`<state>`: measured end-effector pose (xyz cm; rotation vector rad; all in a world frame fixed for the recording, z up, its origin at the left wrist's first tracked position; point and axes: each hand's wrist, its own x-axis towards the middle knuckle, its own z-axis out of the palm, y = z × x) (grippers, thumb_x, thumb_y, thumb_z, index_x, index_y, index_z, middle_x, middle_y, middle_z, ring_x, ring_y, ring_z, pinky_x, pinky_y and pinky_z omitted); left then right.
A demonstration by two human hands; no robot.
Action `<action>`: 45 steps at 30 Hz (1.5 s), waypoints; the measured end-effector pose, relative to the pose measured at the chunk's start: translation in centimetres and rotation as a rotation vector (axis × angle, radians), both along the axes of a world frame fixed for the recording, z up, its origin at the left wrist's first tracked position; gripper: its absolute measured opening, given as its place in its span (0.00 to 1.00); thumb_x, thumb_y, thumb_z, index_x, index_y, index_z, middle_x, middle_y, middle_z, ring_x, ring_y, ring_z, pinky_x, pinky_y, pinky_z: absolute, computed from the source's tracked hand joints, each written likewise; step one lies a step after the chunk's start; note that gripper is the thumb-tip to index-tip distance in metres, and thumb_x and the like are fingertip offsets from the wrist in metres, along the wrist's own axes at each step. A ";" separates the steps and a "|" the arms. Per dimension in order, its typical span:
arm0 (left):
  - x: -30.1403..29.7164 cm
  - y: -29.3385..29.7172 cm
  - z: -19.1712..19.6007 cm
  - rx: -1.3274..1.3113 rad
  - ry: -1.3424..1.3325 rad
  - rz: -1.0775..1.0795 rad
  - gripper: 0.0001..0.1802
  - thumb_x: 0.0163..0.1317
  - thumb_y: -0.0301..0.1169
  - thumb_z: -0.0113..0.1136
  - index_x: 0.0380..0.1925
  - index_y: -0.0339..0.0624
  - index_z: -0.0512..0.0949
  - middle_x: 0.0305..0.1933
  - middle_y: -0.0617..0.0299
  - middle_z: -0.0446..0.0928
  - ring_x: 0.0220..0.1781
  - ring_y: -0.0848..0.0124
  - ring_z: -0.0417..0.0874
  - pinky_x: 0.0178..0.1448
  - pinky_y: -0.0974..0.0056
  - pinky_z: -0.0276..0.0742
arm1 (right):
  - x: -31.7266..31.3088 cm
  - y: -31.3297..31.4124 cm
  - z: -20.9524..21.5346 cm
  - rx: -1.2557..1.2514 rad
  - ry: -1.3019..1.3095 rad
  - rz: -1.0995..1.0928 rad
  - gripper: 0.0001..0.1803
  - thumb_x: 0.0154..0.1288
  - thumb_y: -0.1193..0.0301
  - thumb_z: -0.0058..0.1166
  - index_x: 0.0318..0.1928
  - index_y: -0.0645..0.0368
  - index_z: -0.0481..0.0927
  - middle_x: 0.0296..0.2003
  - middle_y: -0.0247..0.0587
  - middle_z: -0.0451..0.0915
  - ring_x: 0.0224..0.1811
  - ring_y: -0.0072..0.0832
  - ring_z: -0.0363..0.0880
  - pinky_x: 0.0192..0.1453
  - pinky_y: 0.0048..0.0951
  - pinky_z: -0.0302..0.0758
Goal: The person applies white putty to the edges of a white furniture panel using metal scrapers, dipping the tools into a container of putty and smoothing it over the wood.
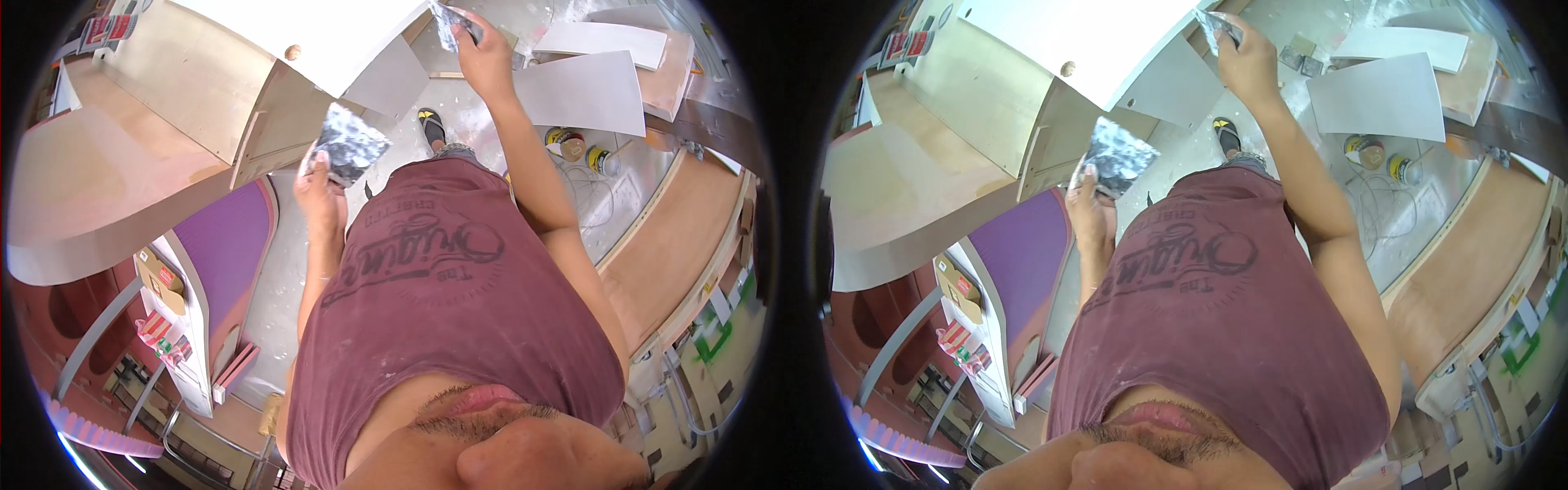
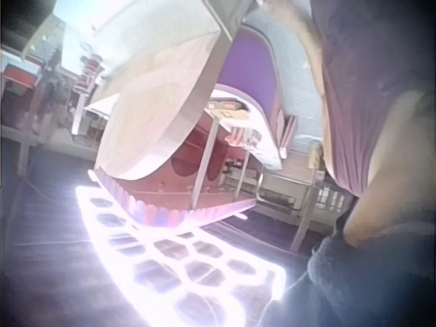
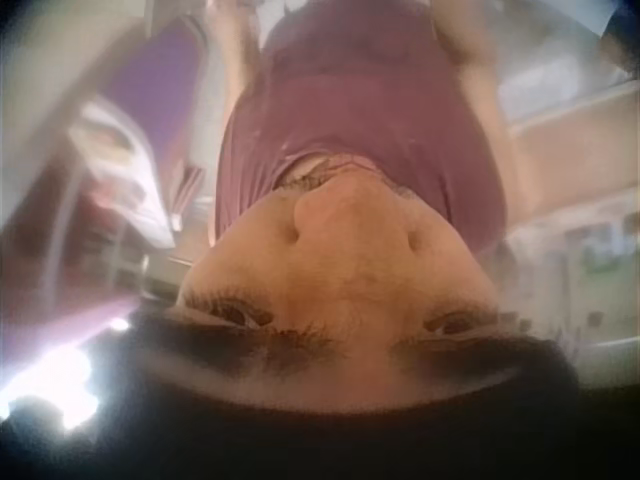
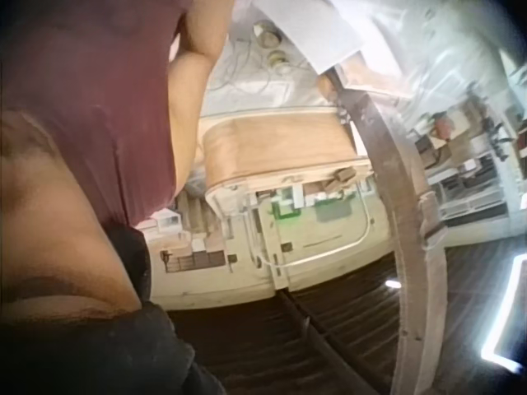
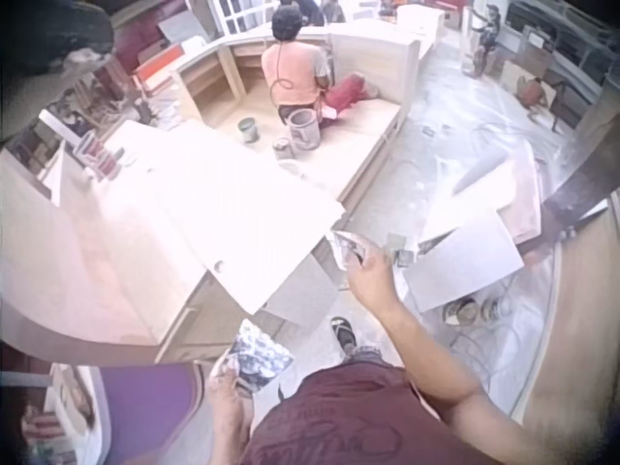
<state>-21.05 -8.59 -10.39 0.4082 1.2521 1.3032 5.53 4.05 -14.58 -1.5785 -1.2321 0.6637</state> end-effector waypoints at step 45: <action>-4.3 0.1 -0.4 -0.068 -0.128 0.070 0.16 0.71 0.28 0.45 0.54 0.29 0.68 0.54 0.53 0.76 0.55 0.68 0.79 0.59 0.64 0.76 | 0.5 3.4 -0.8 0.221 -0.507 -0.093 0.16 0.61 0.77 0.48 0.50 0.61 0.78 0.43 0.50 0.78 0.47 0.49 0.74 0.51 0.44 0.72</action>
